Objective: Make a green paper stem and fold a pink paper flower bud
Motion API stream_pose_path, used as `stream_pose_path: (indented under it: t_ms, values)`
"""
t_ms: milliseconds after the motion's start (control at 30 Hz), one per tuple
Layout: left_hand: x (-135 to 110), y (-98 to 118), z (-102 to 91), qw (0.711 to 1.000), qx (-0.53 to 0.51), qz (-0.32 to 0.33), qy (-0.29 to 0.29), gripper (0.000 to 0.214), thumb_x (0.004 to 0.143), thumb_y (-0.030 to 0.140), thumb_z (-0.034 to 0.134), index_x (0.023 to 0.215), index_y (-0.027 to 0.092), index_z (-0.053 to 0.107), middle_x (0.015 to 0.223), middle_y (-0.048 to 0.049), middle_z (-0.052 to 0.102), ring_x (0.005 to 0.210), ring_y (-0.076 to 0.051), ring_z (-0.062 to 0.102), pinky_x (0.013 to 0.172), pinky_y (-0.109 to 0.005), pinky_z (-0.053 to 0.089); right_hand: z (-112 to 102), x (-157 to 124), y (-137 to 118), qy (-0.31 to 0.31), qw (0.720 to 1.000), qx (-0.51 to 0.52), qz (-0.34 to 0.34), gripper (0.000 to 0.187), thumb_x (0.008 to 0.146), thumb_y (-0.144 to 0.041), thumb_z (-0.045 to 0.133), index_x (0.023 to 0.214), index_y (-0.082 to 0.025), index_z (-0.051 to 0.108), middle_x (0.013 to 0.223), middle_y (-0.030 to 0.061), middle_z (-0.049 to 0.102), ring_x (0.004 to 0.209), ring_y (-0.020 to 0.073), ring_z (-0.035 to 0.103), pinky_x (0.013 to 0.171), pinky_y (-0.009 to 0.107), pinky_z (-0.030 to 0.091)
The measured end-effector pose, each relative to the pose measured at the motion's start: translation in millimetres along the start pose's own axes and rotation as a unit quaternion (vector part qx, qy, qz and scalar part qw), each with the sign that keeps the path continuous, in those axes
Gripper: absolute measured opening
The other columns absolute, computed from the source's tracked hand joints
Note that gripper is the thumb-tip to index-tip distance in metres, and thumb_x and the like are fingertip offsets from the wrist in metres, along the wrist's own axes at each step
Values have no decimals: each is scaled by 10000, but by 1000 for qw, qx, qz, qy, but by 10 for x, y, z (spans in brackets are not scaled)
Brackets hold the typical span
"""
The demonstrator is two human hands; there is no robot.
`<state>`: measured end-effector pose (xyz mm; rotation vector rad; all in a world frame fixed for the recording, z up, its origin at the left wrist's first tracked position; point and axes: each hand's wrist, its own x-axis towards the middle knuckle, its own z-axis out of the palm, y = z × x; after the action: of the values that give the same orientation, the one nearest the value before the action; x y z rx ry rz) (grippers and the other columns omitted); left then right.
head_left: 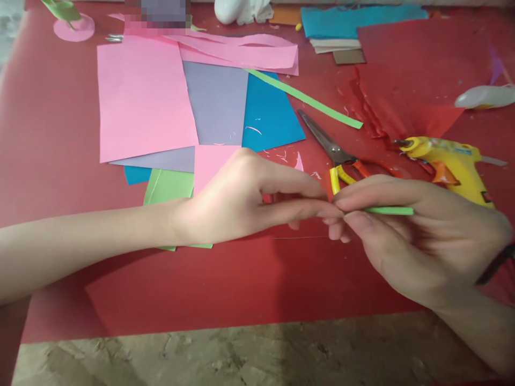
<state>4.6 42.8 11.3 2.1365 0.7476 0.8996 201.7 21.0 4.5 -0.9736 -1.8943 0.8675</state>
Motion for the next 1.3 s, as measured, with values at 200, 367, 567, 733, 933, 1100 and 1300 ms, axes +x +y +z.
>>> stream_pose_path:
  t_ms: [200, 367, 567, 733, 933, 1100, 1300]
  values:
    - [2, 4, 28, 999, -31, -41, -9, 131, 852, 196, 590, 771, 122, 662, 576, 13, 650, 478, -41, 557, 469, -126, 425, -69, 38, 51, 80, 997, 10, 8, 201, 804, -130, 627, 957, -247, 686, 749, -10, 617, 565, 70, 566, 451, 245, 443]
    - [28, -37, 34, 986, -81, -142, -15, 203, 847, 191, 577, 667, 111, 626, 511, 31, 595, 428, -29, 522, 424, -106, 403, -134, 239, 147, 199, 978, 35, -55, 89, 766, -133, 655, 697, -189, 646, 639, 2, 556, 513, 80, 535, 408, 265, 393]
    - [5, -207, 106, 985, -63, -160, 5, 347, 938, 238, 380, 753, 79, 627, 540, 8, 623, 457, -27, 553, 531, -118, 463, -159, 339, 217, 250, 961, 117, -11, 95, 683, -68, 595, 728, -149, 578, 583, -40, 521, 431, 59, 480, 365, 224, 320]
    - [-21, -231, 111, 988, -67, -140, 4, 388, 936, 252, 351, 1228, 55, 511, 1063, -117, 694, 826, -112, 667, 713, -207, 543, -74, 202, 188, 126, 984, 105, 64, 45, 768, -151, 607, 803, -174, 590, 615, -37, 561, 484, 48, 498, 419, 176, 371]
    - [-72, -196, 152, 997, 57, -48, -36, 336, 922, 324, 465, 1064, 65, 624, 746, -57, 718, 593, -95, 648, 565, -181, 503, 56, 155, 91, 47, 988, 100, 104, 27, 749, -155, 594, 769, -167, 581, 709, -5, 593, 580, 55, 557, 481, 144, 433]
    - [-117, -246, 194, 992, 112, -11, -48, 385, 978, 302, 297, 998, 98, 623, 610, -17, 669, 543, -78, 631, 549, -164, 495, 83, 155, 128, 1, 980, 148, 131, 105, 763, -246, 594, 811, -154, 607, 630, -10, 569, 502, 53, 514, 444, 158, 422]
    - [-146, -230, 163, 981, 178, 1, -73, 355, 970, 192, 228, 991, 81, 565, 645, -34, 667, 531, -79, 620, 530, -172, 503, 96, 186, 158, -39, 967, 200, 152, 233, 777, -367, 610, 769, -134, 610, 523, -25, 519, 435, 60, 477, 382, 173, 380]
